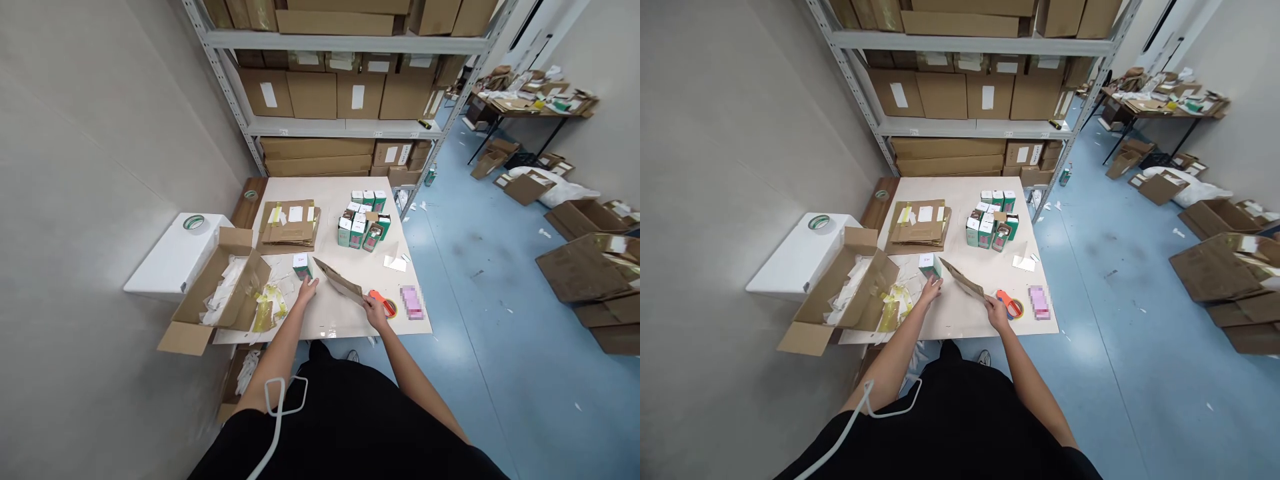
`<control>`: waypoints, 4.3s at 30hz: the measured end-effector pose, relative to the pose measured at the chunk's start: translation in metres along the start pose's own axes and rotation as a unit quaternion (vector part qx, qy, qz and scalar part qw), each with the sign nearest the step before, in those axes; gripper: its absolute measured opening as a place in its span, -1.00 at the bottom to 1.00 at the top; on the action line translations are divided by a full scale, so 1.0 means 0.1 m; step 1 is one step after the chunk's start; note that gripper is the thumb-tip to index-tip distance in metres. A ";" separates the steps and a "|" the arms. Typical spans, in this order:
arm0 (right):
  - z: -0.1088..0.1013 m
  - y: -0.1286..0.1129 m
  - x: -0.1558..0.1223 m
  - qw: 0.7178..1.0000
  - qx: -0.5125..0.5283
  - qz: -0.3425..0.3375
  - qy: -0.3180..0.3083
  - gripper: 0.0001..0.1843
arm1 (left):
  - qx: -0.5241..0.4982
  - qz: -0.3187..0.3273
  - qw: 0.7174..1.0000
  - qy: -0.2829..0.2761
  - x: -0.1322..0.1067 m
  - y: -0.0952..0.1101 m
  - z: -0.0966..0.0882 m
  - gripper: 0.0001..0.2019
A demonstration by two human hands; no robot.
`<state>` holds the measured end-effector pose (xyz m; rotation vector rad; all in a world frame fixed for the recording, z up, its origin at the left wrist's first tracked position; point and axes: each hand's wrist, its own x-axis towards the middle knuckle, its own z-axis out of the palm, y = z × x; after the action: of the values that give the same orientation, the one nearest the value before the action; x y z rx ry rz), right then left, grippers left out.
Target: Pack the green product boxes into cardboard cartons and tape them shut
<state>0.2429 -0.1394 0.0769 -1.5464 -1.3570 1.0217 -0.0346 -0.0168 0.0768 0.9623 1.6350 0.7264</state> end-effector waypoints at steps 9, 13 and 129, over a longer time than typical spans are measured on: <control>-0.04 0.15 -0.04 0.998 0.032 0.024 -0.039 -0.64 | -0.142 0.037 0.989 -0.034 0.16 -0.08 -0.15 -0.29; 0.25 0.26 0.04 0.998 0.056 0.027 -0.026 -0.38 | -0.114 0.053 0.990 -0.058 0.12 -0.20 -0.28 -0.34; 0.18 -0.03 0.14 0.986 -0.108 0.031 -0.120 -0.73 | 0.224 0.380 0.897 0.034 -0.77 -0.26 0.15 -0.79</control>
<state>0.2267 -0.1237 0.0728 -1.6738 -1.6390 1.1606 -0.0166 -0.0970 0.0873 1.9901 1.4930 0.9103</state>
